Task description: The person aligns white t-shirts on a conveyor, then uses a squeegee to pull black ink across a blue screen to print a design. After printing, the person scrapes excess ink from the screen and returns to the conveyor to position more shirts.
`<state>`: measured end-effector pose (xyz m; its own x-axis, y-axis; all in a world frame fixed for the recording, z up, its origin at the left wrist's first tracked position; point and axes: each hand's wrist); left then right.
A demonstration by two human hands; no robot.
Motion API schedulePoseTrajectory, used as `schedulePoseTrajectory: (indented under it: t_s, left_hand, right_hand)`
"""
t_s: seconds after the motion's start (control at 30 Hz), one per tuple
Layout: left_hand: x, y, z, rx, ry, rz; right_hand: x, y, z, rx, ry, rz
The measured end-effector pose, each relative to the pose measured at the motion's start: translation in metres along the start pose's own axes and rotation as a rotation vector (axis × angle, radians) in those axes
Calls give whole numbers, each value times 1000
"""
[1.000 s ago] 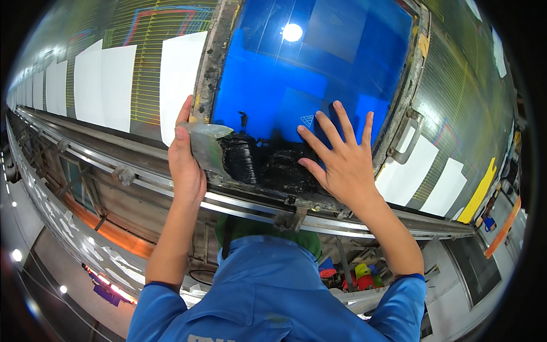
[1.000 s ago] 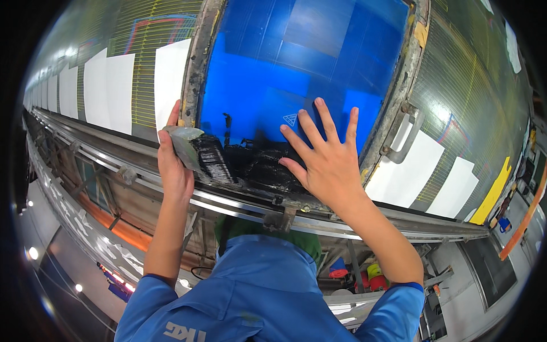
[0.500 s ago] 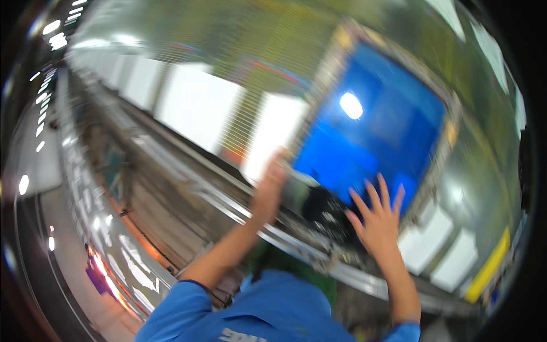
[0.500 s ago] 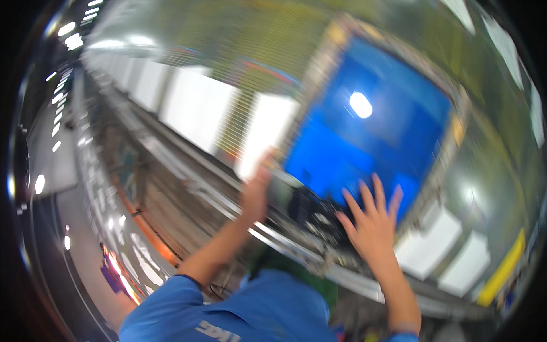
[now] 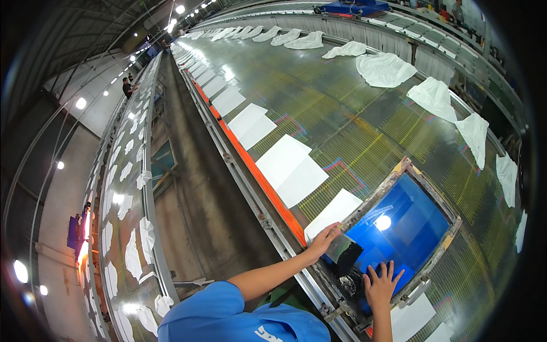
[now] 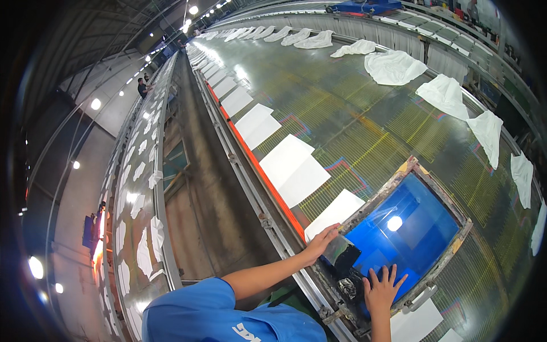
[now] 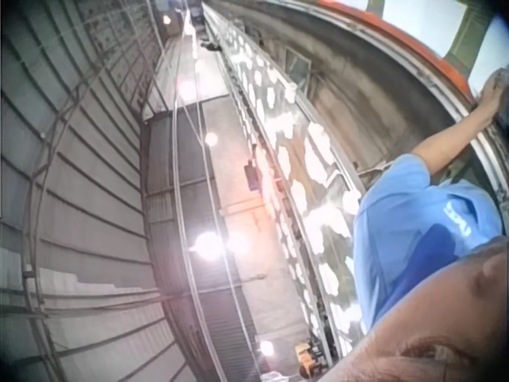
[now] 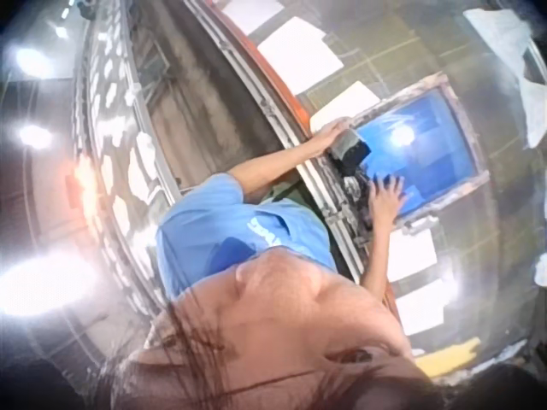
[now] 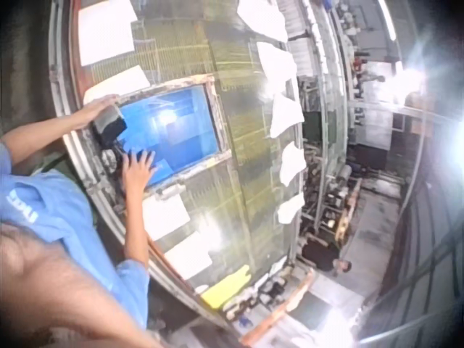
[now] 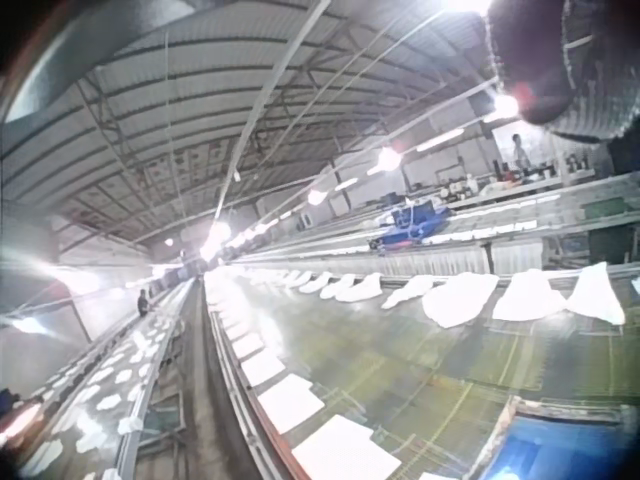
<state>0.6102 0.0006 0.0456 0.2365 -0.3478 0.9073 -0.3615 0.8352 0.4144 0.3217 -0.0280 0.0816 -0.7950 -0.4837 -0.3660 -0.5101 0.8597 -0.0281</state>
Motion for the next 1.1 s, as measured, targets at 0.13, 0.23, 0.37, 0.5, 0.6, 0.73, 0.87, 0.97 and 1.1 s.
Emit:
schedulePoseTrajectory:
  t_s: [0.13, 0.23, 0.37, 0.5, 0.6, 0.73, 0.87, 0.97, 1.1]
  left_hand:
    - [-2, -5, 1, 19, 5, -28]
    - [-5, -8, 3, 57, 38, -14]
    - [-11, -15, 1, 50, 84, -9]
    - [-16, -21, -4, 33, 132, -78]
    - [-15, -24, -5, 16, 163, -108]
    - [-11, -18, 0, 152, 47, -120]
    - [-8, -17, -2, 20, 119, -112]
    - [-5, -17, -6, -11, 213, -79]
    - [1, -17, -7, -6, 184, -87]
  right_hand:
    - [1, 0, 2, 13, 12, -20]
    - [4, -1, 3, 6, 12, -31]
    - [11, -3, 5, -18, 67, -60]
    - [12, -7, 6, -67, 76, -37]
    - [11, -11, 1, -66, 30, -23]
    - [45, 1, -19, 228, -201, 112]
    - [140, 31, -44, 751, -175, 400]
    - [173, 47, -38, 643, -146, 731]
    - [123, 39, -15, 696, 139, 511]
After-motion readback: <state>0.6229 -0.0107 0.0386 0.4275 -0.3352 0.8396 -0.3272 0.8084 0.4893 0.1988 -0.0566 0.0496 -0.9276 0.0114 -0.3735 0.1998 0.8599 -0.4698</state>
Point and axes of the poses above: each hand's wrist, its own y-axis away from the middle knuckle, its own z-axis out of the palm, x = y × z, and after that the axes turned 5 degrees about x, right-handed
